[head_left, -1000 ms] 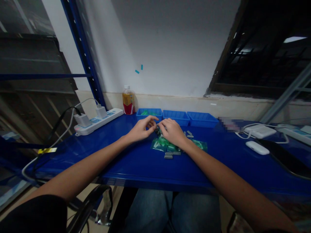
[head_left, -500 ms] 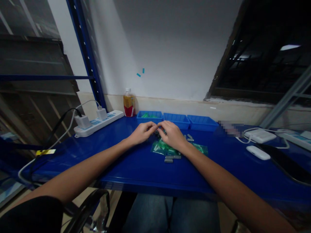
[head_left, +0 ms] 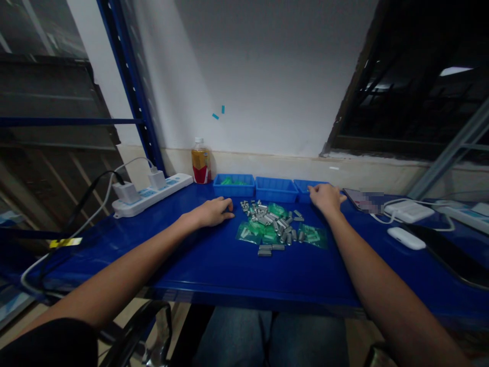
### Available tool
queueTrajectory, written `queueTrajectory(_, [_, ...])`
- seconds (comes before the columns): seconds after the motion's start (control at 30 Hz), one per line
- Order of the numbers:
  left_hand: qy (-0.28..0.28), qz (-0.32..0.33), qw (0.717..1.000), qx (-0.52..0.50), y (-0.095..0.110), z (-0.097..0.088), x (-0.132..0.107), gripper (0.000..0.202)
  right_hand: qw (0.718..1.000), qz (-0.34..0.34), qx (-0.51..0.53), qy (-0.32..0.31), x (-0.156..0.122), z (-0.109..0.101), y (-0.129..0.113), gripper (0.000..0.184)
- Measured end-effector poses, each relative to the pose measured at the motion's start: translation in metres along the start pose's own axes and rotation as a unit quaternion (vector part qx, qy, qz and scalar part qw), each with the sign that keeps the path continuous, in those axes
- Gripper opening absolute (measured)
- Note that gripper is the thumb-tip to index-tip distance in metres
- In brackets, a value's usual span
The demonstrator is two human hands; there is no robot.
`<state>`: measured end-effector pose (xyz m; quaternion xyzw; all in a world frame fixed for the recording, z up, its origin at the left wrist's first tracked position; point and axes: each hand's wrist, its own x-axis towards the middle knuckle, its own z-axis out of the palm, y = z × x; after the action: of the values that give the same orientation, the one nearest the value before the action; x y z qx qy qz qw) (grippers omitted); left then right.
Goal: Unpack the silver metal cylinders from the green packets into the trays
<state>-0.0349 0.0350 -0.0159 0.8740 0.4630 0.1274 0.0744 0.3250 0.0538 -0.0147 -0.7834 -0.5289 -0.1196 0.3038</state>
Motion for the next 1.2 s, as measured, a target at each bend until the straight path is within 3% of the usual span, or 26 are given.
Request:
queueTrajectory(0.07, [0.004,0.007,1.0,-0.003,0.002,0.0,0.002,0.012,1.0,0.031,0.0,-0.006,0.001,0.003,0.005,0.029])
queueTrajectory(0.23, [0.016,0.032,0.999,-0.031,-0.001,-0.001,0.006,0.013,1.0,0.0,0.012,0.024,-0.003,0.003,-0.003,0.03])
queueTrajectory(0.43, [0.038,0.063,0.994,-0.074,0.002,0.005,0.007,0.016,0.986,-0.134,0.074,0.058,-0.027,-0.017,-0.046,0.03])
queueTrajectory(0.57, [0.095,0.074,0.977,-0.175,0.018,0.011,0.007,0.022,0.94,-0.297,0.164,0.031,-0.069,-0.022,-0.092,0.017])
queueTrajectory(0.67, [0.126,0.068,0.926,-0.35,0.028,0.016,0.009,0.028,0.888,-0.414,0.194,-0.046,-0.095,-0.016,-0.112,0.012])
queueTrajectory(0.73, [0.108,0.054,0.888,-0.443,0.031,0.019,0.01,0.032,0.858,-0.456,0.219,-0.088,-0.102,-0.011,-0.116,0.013])
queueTrajectory(0.8, [0.088,0.039,0.864,-0.494,0.031,0.021,0.011,0.036,0.845,-0.464,0.245,-0.102,-0.102,-0.008,-0.114,0.012])
queueTrajectory(0.9, [0.08,0.019,0.848,-0.523,0.03,0.022,0.01,0.039,0.843,-0.464,0.255,-0.1,-0.097,-0.008,-0.109,0.007])
queueTrajectory(1.07, [0.085,0.007,0.832,-0.548,0.034,0.023,0.009,0.043,0.853,-0.461,0.225,-0.094,-0.1,-0.013,-0.111,0.003])
queueTrajectory(1.2, [0.083,0.007,0.837,-0.54,0.035,0.025,0.01,0.04,0.871,-0.44,0.199,-0.086,-0.102,-0.012,-0.113,0.008])
